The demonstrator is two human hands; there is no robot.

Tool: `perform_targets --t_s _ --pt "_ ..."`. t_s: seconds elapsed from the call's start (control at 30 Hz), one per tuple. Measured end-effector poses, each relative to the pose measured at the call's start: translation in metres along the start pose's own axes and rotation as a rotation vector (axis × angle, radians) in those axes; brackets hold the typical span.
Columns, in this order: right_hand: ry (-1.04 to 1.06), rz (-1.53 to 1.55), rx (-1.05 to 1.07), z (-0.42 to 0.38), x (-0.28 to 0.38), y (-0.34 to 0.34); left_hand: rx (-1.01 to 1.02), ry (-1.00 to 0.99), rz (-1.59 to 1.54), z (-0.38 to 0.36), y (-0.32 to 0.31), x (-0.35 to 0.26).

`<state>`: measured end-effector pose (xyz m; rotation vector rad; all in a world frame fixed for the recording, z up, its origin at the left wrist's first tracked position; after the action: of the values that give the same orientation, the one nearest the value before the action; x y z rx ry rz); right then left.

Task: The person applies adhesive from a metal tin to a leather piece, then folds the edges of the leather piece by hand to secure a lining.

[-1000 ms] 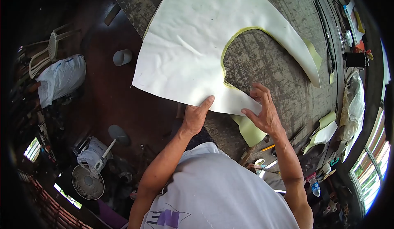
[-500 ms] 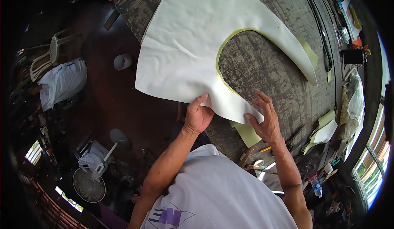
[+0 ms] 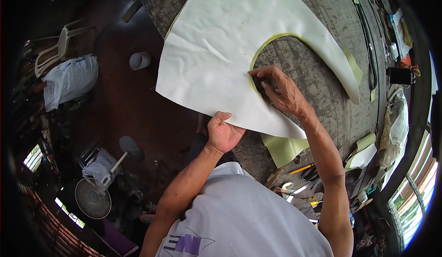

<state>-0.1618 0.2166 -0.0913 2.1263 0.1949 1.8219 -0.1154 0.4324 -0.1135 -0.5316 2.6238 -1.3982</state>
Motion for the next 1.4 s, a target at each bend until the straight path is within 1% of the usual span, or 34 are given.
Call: perform_targets --t_s 0.17,0.27,0.37,0.47,0.57,0.63,0.67,0.7,0.77,0.83,0.87,0.93,0.97,1.0,1.03,1.07,1.1,1.13,1.2,1.27,1.33,1.37,1.4 --pt "0.018 -0.026 0.025 -0.003 -0.002 -0.003 0.038 0.014 0.001 0.001 -0.006 -0.003" --pt "0.068 0.005 0.009 -0.008 -0.005 -0.006 0.051 0.019 -0.004 0.001 -0.009 -0.006" --pt "0.031 0.088 0.006 -0.014 -0.001 -0.005 0.068 0.015 0.014 0.002 -0.006 -0.006" --pt "-0.088 0.366 0.001 -0.021 -0.001 -0.004 0.082 0.017 0.001 0.001 -0.001 -0.004" --pt "-0.076 0.754 -0.042 -0.028 -0.004 0.001 0.07 0.023 -0.002 -0.001 0.005 -0.002" --pt "-0.041 0.824 -0.079 -0.033 0.009 0.012 0.05 0.041 0.027 -0.002 0.008 -0.003" --pt "-0.021 0.857 -0.106 -0.036 0.014 0.018 0.081 0.032 0.075 -0.002 0.009 -0.005" --pt "0.037 0.864 -0.192 -0.041 0.015 0.024 0.114 0.031 0.127 -0.001 0.008 -0.008" --pt "0.112 0.86 -0.343 -0.047 0.039 0.042 0.166 0.052 0.21 -0.001 0.001 -0.011" --pt "0.182 0.832 -0.521 -0.066 0.06 0.049 0.216 0.094 0.282 0.005 -0.018 -0.019" --pt "0.202 0.84 -0.597 -0.077 0.07 0.045 0.209 0.092 0.32 0.009 -0.03 -0.021" --pt "0.241 0.855 -0.763 -0.1 0.091 0.023 0.194 0.102 0.4 0.013 -0.051 -0.022" --pt "0.224 0.901 -0.808 -0.113 0.099 0.006 0.173 0.127 0.424 0.017 -0.057 -0.023" --pt "0.187 0.941 -0.828 -0.126 0.104 -0.015 0.201 0.146 0.426 0.023 -0.056 -0.026" --pt "0.16 0.979 -0.829 -0.14 0.111 -0.04 0.172 0.195 0.42 0.029 -0.052 -0.032" --pt "0.092 0.987 -0.839 -0.155 0.111 -0.07 0.139 0.227 0.448 0.033 -0.052 -0.041" --pt "-0.058 0.939 -0.868 -0.172 0.119 -0.101 0.172 0.239 0.513 0.029 -0.067 -0.042" --pt "-0.216 0.881 -0.931 -0.189 0.123 -0.134 0.186 0.274 0.511 0.035 -0.065 -0.052" --pt "-0.615 0.573 -1.148 -0.227 0.13 -0.202 0.207 0.322 0.577 0.041 -0.071 -0.067" --pt "-0.977 0.194 -1.418 -0.258 0.144 -0.26 0.22 0.393 0.621 0.051 -0.069 -0.083" --pt "-1.271 -0.079 -1.519 -0.287 0.145 -0.313 0.231 0.444 0.638 0.055 -0.07 -0.091" --pt "-1.37 -0.268 -1.482 -0.298 0.143 -0.333 0.224 0.454 0.64 0.055 -0.07 -0.092" --pt "-1.4 -0.263 -1.511 -0.304 0.138 -0.343 0.216 0.46 0.642 0.054 -0.072 -0.094"
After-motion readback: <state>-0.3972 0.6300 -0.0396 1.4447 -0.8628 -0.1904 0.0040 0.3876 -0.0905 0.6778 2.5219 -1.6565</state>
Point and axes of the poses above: each hand's wrist, its own z-axis towards the middle knuckle, its own y-axis out of the back of the hand, x = y × z, the point moved 2 cm from there along z, towards the middle knuckle, and after that the axes turned 4 degrees about x, right-handed, at the moved point
